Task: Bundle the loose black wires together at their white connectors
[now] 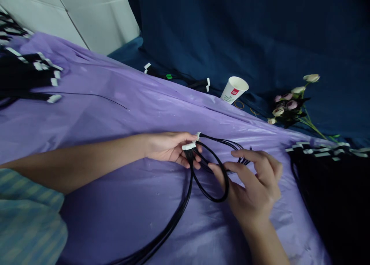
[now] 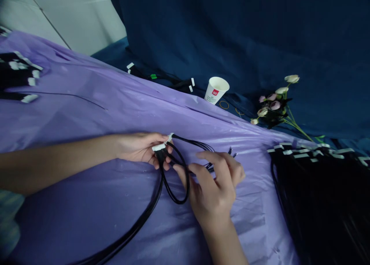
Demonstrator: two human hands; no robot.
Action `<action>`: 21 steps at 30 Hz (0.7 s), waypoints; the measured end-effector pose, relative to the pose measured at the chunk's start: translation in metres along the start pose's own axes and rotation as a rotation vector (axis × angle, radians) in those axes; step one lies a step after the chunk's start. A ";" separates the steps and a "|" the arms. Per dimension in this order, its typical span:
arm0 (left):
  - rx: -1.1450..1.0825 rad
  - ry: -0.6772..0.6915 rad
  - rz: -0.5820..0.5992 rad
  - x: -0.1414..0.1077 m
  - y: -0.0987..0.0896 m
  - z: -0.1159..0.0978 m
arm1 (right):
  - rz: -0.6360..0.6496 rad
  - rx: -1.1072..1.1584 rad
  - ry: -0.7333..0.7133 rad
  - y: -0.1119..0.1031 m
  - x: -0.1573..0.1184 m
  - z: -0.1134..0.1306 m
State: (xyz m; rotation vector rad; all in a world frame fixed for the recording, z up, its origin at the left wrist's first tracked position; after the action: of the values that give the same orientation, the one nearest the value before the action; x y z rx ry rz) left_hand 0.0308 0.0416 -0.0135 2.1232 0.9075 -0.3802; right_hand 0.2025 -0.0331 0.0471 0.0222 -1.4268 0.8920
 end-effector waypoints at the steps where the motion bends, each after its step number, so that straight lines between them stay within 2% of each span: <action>1: -0.016 0.005 0.007 0.001 0.000 0.000 | -0.001 -0.027 -0.002 0.000 -0.001 0.000; 3: -0.036 0.017 0.013 0.002 -0.001 0.000 | 0.036 -0.016 -0.003 0.000 -0.003 0.003; 7: -0.050 0.030 0.003 0.002 -0.003 -0.001 | 0.160 0.168 0.079 0.003 -0.005 0.012; 10: -0.067 0.023 -0.002 0.000 -0.002 -0.002 | 0.261 0.273 0.236 0.006 -0.007 0.016; 15: -0.105 -0.014 -0.043 -0.003 0.001 -0.006 | 0.526 0.391 0.546 0.022 -0.021 0.017; 21: -0.132 -0.057 -0.086 -0.004 0.000 -0.006 | 0.606 0.569 0.792 0.038 -0.039 0.019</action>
State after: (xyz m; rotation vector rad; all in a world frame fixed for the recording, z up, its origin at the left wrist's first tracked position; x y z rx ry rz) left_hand 0.0275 0.0441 -0.0079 1.9491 0.9662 -0.4107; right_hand 0.1704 -0.0367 -0.0010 -0.3180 -0.3991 1.5639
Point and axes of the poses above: each hand's wrist, its own x-axis towards the middle knuckle, its own y-axis out of the palm, z = x × y, the point moved 4 cm from there along x, towards the middle knuckle, and after that the axes turned 9 degrees about -z, right-handed, at the moved point
